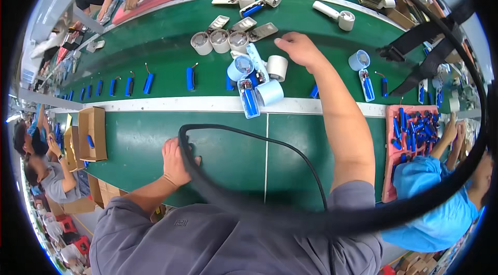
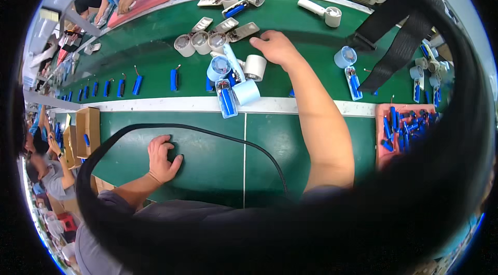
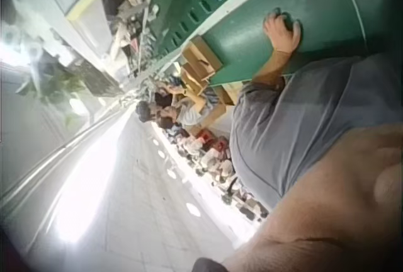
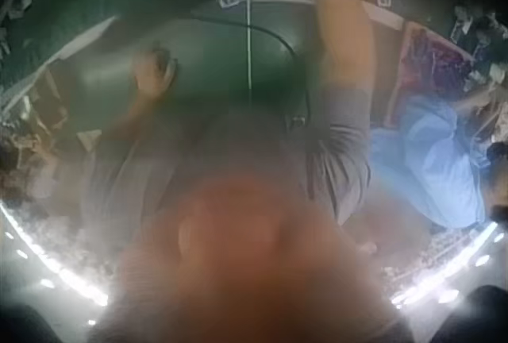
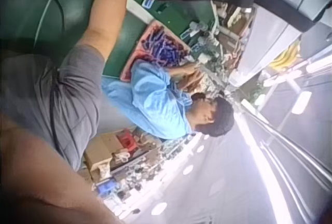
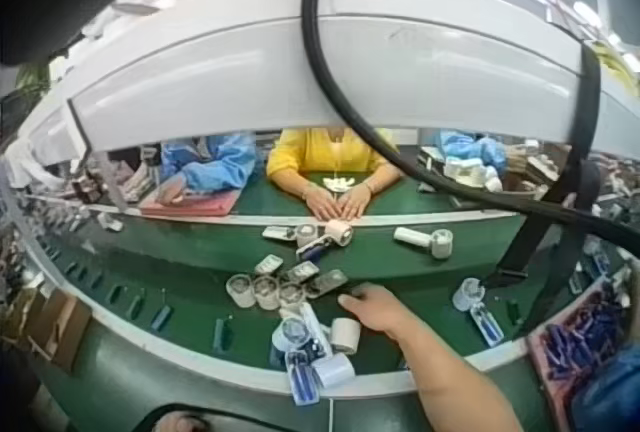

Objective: Assembling the internal components and housing of portable electronic fans.

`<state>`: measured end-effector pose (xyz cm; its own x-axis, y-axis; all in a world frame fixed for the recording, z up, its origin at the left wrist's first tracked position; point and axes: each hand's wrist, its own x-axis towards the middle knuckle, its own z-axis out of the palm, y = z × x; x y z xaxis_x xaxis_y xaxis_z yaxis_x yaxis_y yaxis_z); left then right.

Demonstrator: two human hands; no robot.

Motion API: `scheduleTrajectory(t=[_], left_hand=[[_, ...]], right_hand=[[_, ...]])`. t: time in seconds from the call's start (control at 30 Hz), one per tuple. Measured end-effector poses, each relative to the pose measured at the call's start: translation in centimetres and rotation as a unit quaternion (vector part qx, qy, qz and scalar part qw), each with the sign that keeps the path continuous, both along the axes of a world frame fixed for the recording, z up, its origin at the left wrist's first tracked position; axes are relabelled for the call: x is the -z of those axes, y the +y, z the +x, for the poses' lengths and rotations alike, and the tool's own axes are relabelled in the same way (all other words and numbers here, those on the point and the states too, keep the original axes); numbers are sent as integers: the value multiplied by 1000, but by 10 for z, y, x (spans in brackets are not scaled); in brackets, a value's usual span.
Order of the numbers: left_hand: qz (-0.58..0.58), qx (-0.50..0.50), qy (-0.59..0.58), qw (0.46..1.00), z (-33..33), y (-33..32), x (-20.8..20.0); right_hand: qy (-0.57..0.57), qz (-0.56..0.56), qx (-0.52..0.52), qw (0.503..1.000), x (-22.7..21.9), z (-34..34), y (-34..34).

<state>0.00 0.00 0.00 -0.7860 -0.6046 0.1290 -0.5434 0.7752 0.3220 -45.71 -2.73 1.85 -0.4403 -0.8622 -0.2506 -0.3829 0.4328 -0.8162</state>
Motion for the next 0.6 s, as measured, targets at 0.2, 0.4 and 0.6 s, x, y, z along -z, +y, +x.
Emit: scheduleTrajectory(t=[0.2,0.4,0.6], left_hand=[[-21,15,69,997,12,-1,21],[-19,40,104,994,25,-4,19],[-18,79,199,977,39,-11,20]], right_hand=[[200,-75,-27,977,6,29,-23],[295,-9,-47,954,-21,79,-29],[457,61,-19,887,-59,95,54]])
